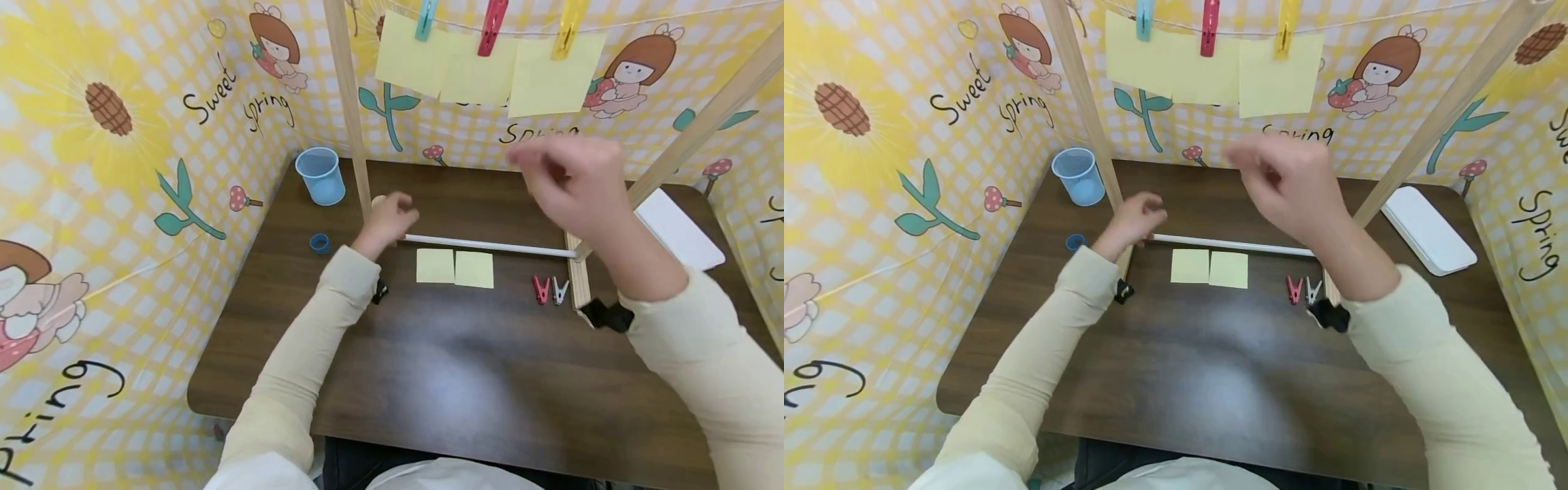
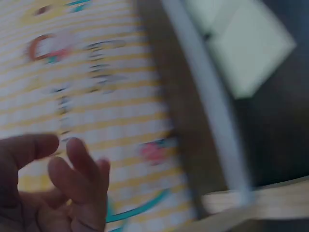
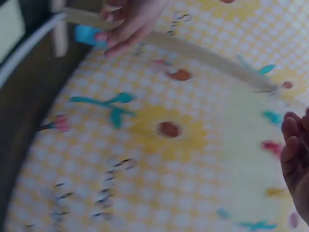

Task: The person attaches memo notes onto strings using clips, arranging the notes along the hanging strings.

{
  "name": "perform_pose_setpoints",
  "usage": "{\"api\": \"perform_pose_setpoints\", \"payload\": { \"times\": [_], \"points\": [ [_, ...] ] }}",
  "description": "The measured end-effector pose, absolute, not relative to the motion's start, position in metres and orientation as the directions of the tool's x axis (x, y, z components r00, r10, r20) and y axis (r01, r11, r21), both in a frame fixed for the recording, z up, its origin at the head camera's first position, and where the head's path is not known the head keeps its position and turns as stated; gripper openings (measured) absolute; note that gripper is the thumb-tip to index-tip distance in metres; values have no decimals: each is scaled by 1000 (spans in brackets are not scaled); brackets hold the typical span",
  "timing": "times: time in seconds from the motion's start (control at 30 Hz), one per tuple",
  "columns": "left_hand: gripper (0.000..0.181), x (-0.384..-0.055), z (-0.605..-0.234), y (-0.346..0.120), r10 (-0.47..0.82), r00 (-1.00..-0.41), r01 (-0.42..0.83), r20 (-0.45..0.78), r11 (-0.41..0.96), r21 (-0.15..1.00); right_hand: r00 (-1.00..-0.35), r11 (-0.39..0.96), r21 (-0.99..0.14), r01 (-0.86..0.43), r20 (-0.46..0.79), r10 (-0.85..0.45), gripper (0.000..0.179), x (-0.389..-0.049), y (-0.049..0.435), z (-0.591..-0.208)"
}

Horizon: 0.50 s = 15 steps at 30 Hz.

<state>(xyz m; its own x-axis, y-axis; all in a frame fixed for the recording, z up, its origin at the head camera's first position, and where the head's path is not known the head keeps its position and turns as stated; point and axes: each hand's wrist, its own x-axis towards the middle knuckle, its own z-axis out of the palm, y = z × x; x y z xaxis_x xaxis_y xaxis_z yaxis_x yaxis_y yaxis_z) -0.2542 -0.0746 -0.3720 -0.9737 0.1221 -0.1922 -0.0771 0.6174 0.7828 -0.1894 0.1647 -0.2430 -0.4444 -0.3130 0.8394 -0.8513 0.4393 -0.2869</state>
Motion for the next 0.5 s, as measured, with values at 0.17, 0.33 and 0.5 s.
{"api": "perform_pose_setpoints", "payload": {
  "times": [0.17,0.33,0.5],
  "points": [
    [42,-246,-433,-62,167,-954,11,-249,849,528,-811,671,-471,-573,444,-380,14,-181,220,-325],
    [51,-241,-465,-52,145,-950,24,-275,915,402,-973,858,-462,-226,63,-222,17,-178,259,-400],
    [57,-244,-478,-46,133,-953,46,-271,951,307,-997,934,-353,-47,-48,-68,22,-176,276,-448]
  ]
}}
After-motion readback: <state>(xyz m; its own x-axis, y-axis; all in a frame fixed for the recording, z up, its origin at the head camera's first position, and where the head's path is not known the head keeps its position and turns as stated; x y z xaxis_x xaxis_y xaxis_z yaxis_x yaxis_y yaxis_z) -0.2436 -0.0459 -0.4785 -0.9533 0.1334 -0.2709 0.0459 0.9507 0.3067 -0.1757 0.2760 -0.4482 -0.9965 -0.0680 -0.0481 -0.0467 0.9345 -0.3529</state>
